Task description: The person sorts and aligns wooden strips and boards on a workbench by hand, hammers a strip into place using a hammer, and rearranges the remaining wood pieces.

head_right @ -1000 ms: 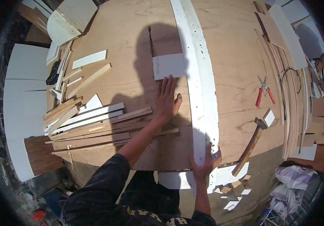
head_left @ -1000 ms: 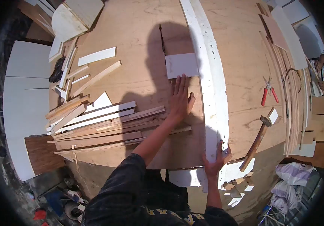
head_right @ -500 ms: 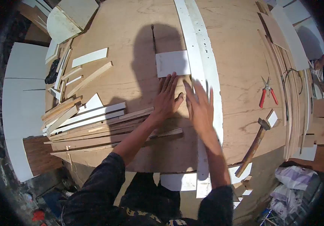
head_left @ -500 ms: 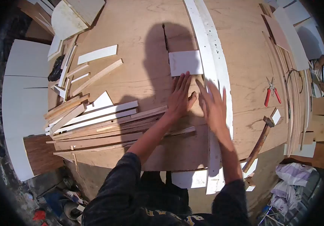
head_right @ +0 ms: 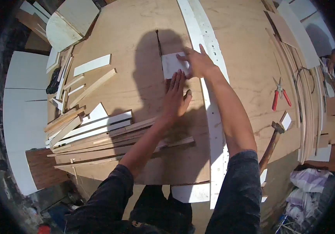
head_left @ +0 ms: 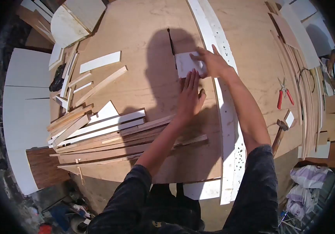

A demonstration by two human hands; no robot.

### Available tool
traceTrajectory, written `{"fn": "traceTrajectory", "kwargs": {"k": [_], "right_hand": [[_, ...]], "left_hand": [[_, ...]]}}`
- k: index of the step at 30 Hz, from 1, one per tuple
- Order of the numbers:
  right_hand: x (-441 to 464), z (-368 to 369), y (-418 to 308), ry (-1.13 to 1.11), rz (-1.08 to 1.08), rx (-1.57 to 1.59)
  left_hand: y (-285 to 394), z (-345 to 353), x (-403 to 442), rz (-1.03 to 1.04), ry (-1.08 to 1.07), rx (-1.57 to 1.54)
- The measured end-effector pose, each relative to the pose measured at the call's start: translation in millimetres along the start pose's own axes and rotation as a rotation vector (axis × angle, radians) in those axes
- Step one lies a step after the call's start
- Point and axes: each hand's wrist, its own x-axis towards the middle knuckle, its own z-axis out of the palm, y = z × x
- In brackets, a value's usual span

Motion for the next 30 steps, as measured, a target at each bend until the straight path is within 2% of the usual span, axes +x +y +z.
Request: {"fn": "traceTrajectory", "kwargs": {"k": [4, 6, 10, 12, 14, 17, 20, 22, 25, 30], "right_hand": [[16, -7, 5, -0.019, -0.016, -0.006], [33, -3, 16, 0.082, 0.003, 0.004], [72, -3, 28, 0.014, 0.04, -0.061], [80, -5, 33, 0.142, 0.053, -0.075], [105, -16, 43, 0.114, 0.07, -0.102], [131, -20, 47, 0.035, 0.145, -0.099], [155, -14, 67, 0.077, 0.124, -0.078], [143, -35, 53, 0.006, 0.079, -0.129], [129, -44, 48, 0.034, -0.009, -0.113], [105, -43, 35, 0.014, -0.076, -0.086]], "left_hand": [[-5, 1, 15, 0.035, 0.012, 0.012], [-3, 2, 29, 0.011, 0.014, 0.041], [4, 28, 24, -0.005, -0.033, 0.005], [8, 26, 13, 0.022, -0.067, -0.011], [9, 21, 17, 0.046, -0.095, -0.023], [13, 21, 18, 0.059, -0.01, -0.062], [10, 17, 24, 0.04, -0.021, -0.072], [13, 13, 25, 0.016, 0.001, -0.142], [17, 6, 24, -0.082, -0.007, -0.251], [10, 9, 14, -0.076, 0.046, -0.262]]}}
